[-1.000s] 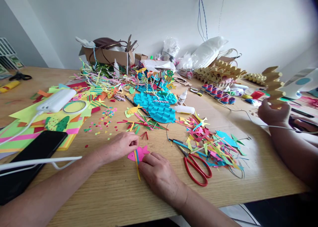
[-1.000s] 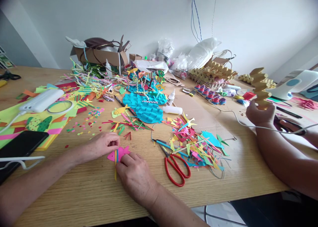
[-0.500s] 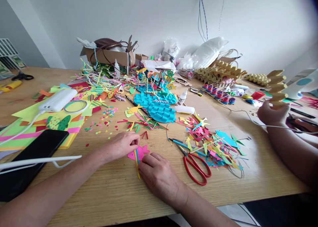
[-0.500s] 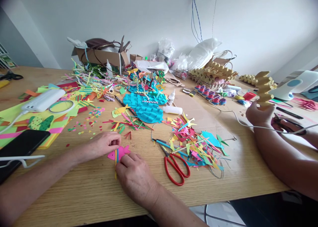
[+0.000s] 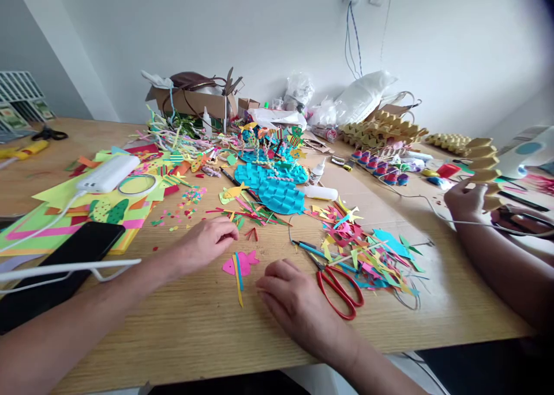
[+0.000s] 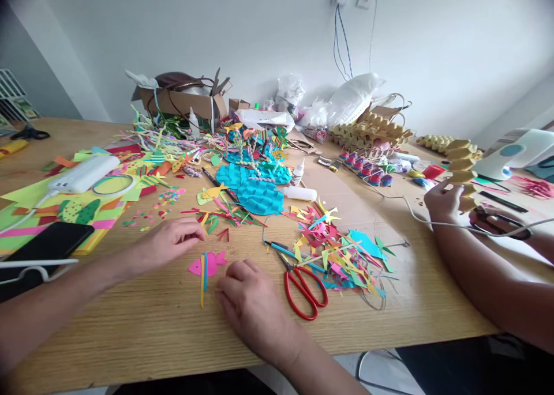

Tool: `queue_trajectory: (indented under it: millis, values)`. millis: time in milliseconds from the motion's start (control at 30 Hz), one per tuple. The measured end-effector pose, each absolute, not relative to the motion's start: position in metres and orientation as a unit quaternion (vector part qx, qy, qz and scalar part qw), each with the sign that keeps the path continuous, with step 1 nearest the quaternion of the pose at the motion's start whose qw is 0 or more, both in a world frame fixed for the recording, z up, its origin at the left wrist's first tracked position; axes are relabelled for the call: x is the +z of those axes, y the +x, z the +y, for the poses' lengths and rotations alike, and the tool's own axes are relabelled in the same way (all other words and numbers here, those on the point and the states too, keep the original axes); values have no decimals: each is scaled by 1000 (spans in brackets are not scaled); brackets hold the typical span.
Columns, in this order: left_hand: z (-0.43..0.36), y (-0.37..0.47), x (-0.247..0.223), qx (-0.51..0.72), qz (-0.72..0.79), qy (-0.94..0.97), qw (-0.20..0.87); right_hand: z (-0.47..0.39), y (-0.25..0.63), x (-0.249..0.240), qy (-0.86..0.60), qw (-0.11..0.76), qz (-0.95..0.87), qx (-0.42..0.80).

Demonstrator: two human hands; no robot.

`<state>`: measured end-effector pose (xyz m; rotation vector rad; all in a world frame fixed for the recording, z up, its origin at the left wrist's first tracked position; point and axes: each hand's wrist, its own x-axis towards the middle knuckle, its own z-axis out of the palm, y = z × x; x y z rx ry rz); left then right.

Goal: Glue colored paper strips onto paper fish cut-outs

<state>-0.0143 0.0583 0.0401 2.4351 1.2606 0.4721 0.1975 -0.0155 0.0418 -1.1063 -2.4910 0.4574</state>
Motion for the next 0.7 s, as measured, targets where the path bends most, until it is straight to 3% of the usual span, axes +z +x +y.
queue_trajectory:
  millis: [167, 400, 700]
  values:
    - [12, -18, 32, 154, 346, 923, 74, 6, 193, 51, -443, 206, -852, 189]
    - [-24, -13, 16, 188, 304, 928, -105, 30, 164, 52, -439, 92, -868, 213]
    - [-24, -11, 11, 207, 300, 924, -115, 33, 153, 52, -451, 14, -874, 181]
